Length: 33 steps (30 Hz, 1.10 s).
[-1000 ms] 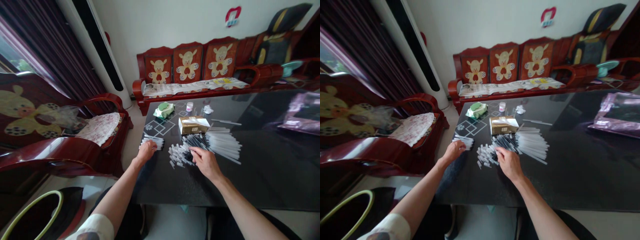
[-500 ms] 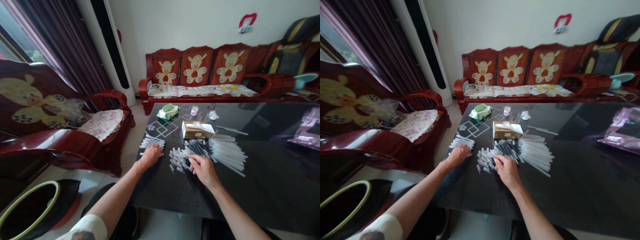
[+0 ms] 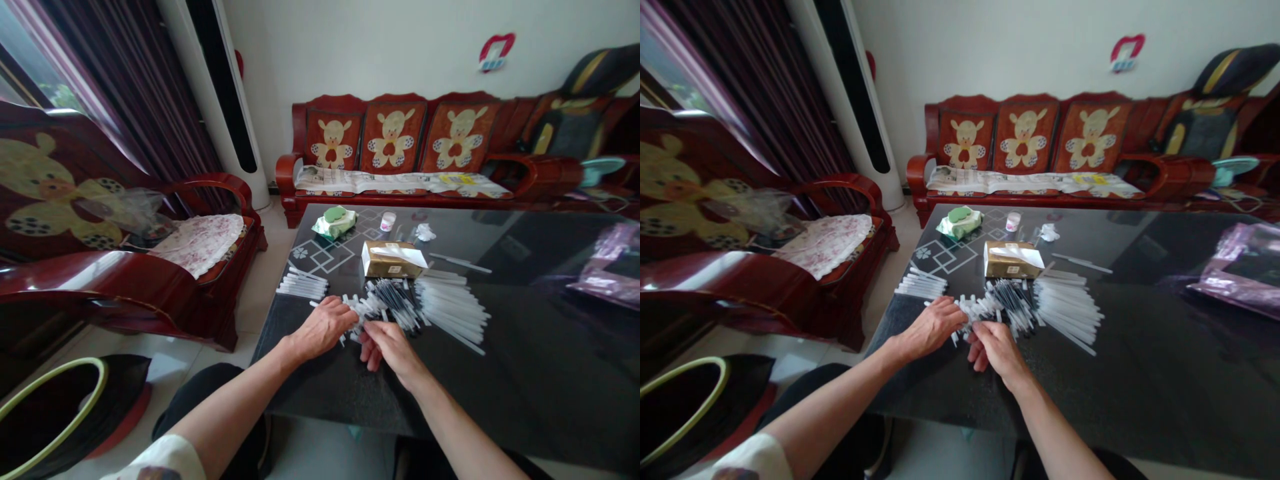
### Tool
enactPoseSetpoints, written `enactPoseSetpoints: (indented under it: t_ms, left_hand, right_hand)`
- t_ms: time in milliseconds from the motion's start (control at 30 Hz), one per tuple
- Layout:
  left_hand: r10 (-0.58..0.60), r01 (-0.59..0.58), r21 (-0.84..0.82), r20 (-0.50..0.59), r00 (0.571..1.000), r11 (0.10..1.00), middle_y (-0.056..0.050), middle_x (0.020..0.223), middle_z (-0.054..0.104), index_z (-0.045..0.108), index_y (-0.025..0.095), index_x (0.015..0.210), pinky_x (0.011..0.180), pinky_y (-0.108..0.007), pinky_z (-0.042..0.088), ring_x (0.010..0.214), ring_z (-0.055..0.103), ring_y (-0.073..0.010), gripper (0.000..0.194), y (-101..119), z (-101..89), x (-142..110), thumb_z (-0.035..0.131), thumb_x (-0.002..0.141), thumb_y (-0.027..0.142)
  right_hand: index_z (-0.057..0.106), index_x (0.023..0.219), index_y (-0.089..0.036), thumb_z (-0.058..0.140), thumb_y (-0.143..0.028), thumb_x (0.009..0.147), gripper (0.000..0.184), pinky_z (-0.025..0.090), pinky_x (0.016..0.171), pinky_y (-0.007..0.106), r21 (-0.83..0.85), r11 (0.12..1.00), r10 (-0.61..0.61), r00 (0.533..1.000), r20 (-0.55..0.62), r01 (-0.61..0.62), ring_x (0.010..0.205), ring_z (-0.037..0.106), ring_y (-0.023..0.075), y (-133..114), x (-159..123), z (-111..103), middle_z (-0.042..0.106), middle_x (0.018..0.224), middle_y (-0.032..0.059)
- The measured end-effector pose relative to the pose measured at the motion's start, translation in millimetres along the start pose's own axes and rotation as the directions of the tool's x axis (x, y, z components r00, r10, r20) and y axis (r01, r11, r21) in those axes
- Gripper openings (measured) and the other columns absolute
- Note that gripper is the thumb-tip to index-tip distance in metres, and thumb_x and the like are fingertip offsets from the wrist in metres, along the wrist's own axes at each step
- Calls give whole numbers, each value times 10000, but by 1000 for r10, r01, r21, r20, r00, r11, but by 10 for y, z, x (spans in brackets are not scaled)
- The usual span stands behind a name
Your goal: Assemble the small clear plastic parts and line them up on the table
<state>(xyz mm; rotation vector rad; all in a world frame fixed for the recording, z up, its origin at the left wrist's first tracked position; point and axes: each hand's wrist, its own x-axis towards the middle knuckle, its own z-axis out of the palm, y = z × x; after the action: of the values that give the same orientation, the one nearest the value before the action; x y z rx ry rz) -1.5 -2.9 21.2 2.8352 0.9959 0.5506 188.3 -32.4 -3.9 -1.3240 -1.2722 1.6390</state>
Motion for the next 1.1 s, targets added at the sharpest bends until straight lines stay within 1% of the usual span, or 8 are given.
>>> enactPoseSetpoints:
  t_ms: [100, 200, 300, 400, 467, 533, 600, 1100]
  left_hand:
    - [-6, 6, -30, -3, 1000, 1000, -40, 835, 605, 595, 192, 933, 933, -344, 369, 862, 549, -185, 206, 22, -5, -9, 401, 962, 255]
    - [-105, 86, -129, -148, 983, 988, -73, 1061, 624, 608, 213, 1054, 1053, -412, 311, 1046, 548, -208, 183, -2, -41, -24, 481, 931, 261]
    - [-404, 272, -363, -362, 840, 891, -100, 1284, 545, 564, 226, 1204, 1063, -424, 336, 1209, 478, -239, 317, -108, -78, -44, 553, 890, 270]
    - [-701, 323, -747, -260, 664, 582, -110, 1166, 611, 596, 183, 1157, 921, -383, 475, 1053, 588, -231, 357, -232, -59, -57, 612, 847, 361]
    - [-753, 270, -934, 1, 658, 235, -112, 1028, 659, 632, 146, 1072, 810, -348, 528, 879, 644, -200, 405, -266, -12, -52, 648, 806, 450]
    - [-688, 226, -972, 208, 695, -65, -108, 914, 678, 647, 118, 1015, 736, -310, 543, 754, 654, -163, 459, -250, 44, -35, 669, 774, 508]
    - [-636, 199, -960, 278, 720, -194, -93, 800, 676, 653, 99, 947, 667, -273, 542, 656, 642, -135, 472, -208, 94, -14, 671, 765, 534]
    - [-662, 161, -967, 253, 706, -197, -55, 669, 655, 628, 105, 839, 598, -241, 534, 594, 641, -131, 453, -157, 185, 2, 666, 759, 550]
  right_hand:
    - [598, 740, -123, 555, -561, 823, 448, 376, 333, 186, 57, 998, 3, 1000, 28, -5, 331, 534, 110, 5, -11, 10, 637, 498, 41]
    - [601, 747, -123, 605, -537, 799, 417, 401, 347, 193, 148, 989, -1, 1000, 20, -2, 346, 540, 108, 5, -18, 1, 636, 511, 31]
    - [610, 771, -124, 643, -523, 777, 400, 430, 370, 204, 231, 973, -13, 999, -34, 20, 379, 554, 110, -16, -27, -26, 641, 539, 26]
    - [615, 794, -123, 647, -509, 785, 388, 447, 398, 209, 257, 965, -40, 998, -57, 53, 409, 567, 109, -40, -41, -41, 649, 567, 28]
    - [615, 797, -124, 643, -510, 792, 387, 445, 403, 208, 249, 967, -53, 998, -32, 59, 415, 569, 109, -44, -48, -33, 653, 575, 30]
    - [613, 790, -125, 645, -511, 790, 387, 440, 400, 209, 232, 971, -58, 998, 8, 55, 411, 565, 109, -39, -53, -11, 654, 574, 31]
    - [611, 783, -126, 652, -508, 785, 384, 438, 398, 209, 223, 974, -53, 998, 42, 42, 408, 564, 111, -35, -57, 16, 655, 569, 32]
    - [608, 779, -118, 580, -526, 817, 411, 462, 403, 229, 267, 963, -3, 993, 114, -28, 402, 588, 137, -84, -65, 52, 664, 559, 61]
